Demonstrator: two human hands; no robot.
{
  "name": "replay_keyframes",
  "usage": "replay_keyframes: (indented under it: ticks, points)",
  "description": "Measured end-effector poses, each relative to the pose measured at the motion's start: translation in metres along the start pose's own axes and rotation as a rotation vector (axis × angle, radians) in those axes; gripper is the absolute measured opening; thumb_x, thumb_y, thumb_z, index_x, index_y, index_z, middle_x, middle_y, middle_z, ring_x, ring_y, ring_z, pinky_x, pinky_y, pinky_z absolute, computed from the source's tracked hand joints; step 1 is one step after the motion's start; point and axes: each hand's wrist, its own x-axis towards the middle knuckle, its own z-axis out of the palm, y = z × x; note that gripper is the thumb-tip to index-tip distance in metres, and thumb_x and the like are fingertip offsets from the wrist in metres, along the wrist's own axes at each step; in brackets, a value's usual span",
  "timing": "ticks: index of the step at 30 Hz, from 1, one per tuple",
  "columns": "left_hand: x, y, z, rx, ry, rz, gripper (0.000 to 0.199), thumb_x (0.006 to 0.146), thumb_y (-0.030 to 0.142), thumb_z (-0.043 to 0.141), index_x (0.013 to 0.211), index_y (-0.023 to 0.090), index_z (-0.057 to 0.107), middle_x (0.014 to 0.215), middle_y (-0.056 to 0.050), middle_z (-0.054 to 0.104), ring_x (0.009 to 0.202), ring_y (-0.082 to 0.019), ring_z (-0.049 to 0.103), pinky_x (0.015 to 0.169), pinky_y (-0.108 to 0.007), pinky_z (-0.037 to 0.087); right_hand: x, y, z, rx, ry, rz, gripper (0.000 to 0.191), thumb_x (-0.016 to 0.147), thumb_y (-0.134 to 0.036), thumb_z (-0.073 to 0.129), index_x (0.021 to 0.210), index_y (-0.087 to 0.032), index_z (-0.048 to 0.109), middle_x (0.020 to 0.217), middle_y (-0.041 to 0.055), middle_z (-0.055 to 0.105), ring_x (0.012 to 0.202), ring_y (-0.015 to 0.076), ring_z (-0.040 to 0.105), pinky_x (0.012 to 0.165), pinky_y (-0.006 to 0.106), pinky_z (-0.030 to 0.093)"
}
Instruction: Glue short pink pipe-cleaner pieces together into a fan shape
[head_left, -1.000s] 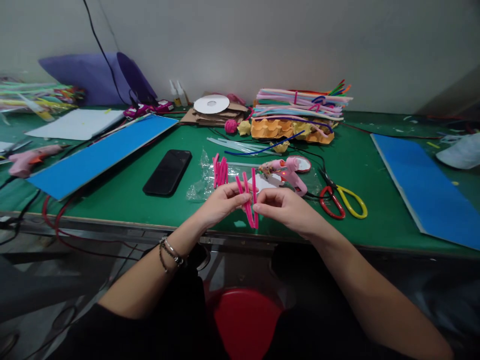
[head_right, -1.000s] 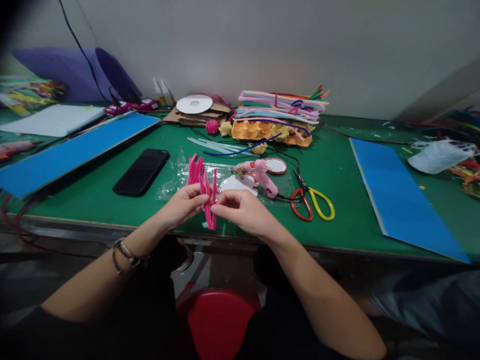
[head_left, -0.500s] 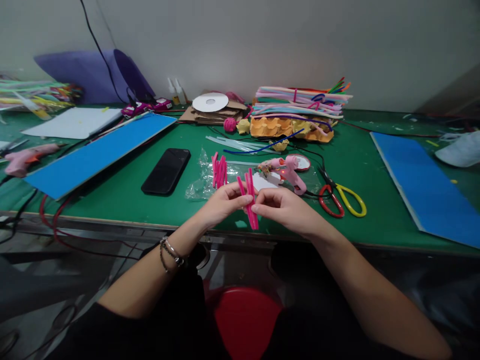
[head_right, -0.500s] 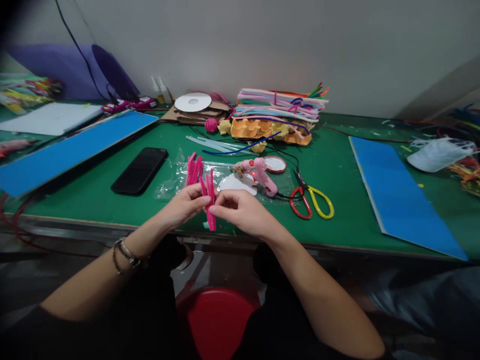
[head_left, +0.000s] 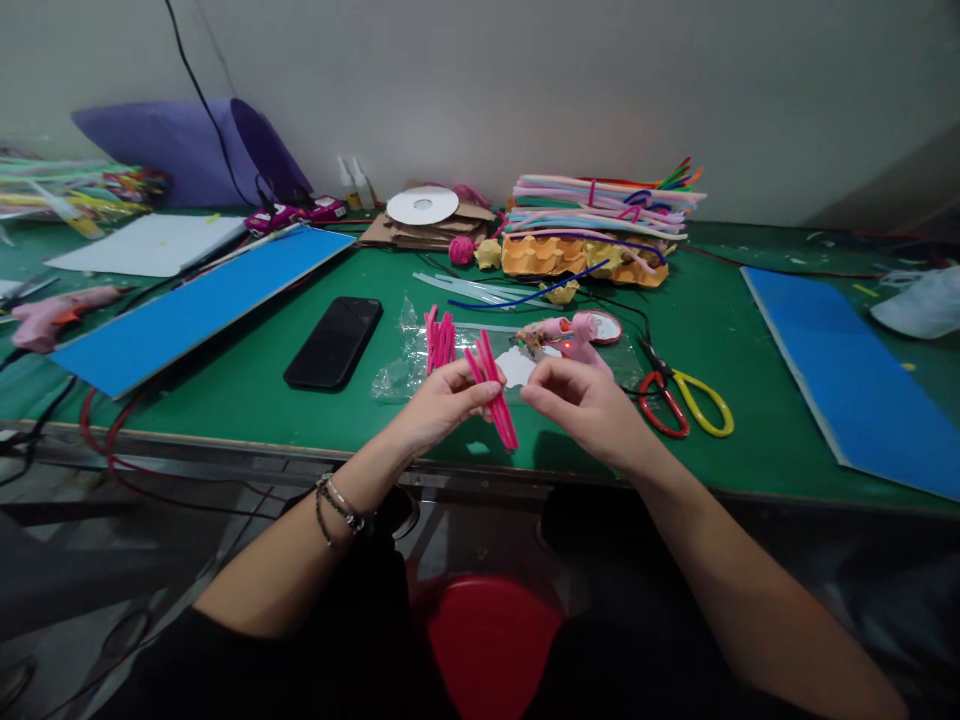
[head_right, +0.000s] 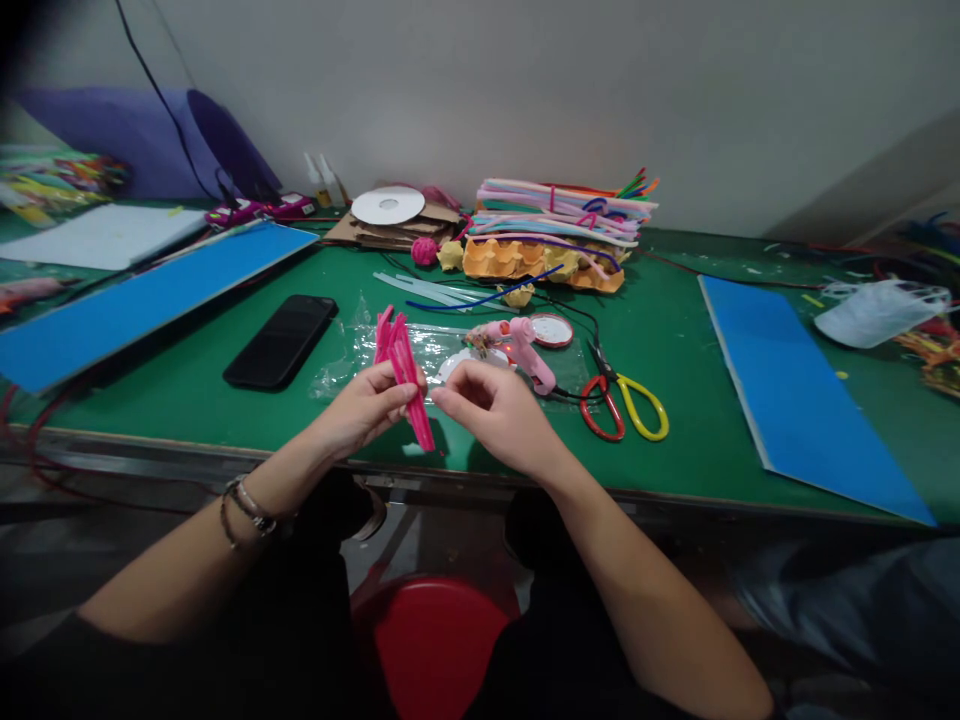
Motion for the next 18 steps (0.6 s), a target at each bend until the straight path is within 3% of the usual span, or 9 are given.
replay_keyframes:
  ticks: [3, 7, 10, 18]
  points:
    - [0.001, 0.004, 0.000, -0.117, 0.102, 0.019, 0.019, 0.052, 0.019, 0.075, 0.065, 0.013, 0.062, 0.053, 0.005, 0.059, 0.045, -0.004, 0.053, 0.045, -0.013, 0.044, -0.004, 0.000, -0.004, -0.232, 0.149, -0.272, 0.017, 0.075, -0.030, 0.058, 0.068, -0.017, 0.049, 0.058, -0.0044, 0.048, 0.049, 0.0050, 0.039, 0.046, 0.018, 0.034]
    - [0.001, 0.009, 0.002, -0.266, 0.215, 0.024, 0.013, 0.059, 0.015, 0.071, 0.067, 0.013, 0.061, 0.054, 0.005, 0.060, 0.046, -0.003, 0.054, 0.046, -0.012, 0.045, -0.007, 0.002, 0.001, -0.493, 0.181, -0.555, 0.012, 0.075, -0.026, 0.060, 0.077, -0.017, 0.054, 0.064, -0.0015, 0.056, 0.054, 0.0064, 0.046, 0.053, 0.019, 0.039]
    - [-0.001, 0.010, 0.004, -0.319, 0.245, 0.022, 0.010, 0.063, 0.014, 0.068, 0.069, 0.013, 0.060, 0.053, 0.004, 0.059, 0.046, -0.003, 0.054, 0.046, -0.012, 0.046, -0.008, 0.002, 0.009, -0.530, 0.217, -0.603, 0.008, 0.078, -0.023, 0.058, 0.081, -0.015, 0.056, 0.068, 0.0005, 0.060, 0.056, 0.0064, 0.049, 0.054, 0.018, 0.041]
    - [-0.005, 0.011, 0.012, -0.355, 0.233, 0.012, 0.010, 0.064, 0.013, 0.066, 0.070, 0.014, 0.058, 0.053, 0.005, 0.060, 0.046, -0.003, 0.055, 0.045, -0.010, 0.045, -0.011, -0.003, 0.017, -0.471, 0.358, -0.540, 0.008, 0.075, -0.022, 0.061, 0.077, -0.017, 0.055, 0.068, -0.0015, 0.062, 0.053, 0.0059, 0.052, 0.055, 0.019, 0.042]
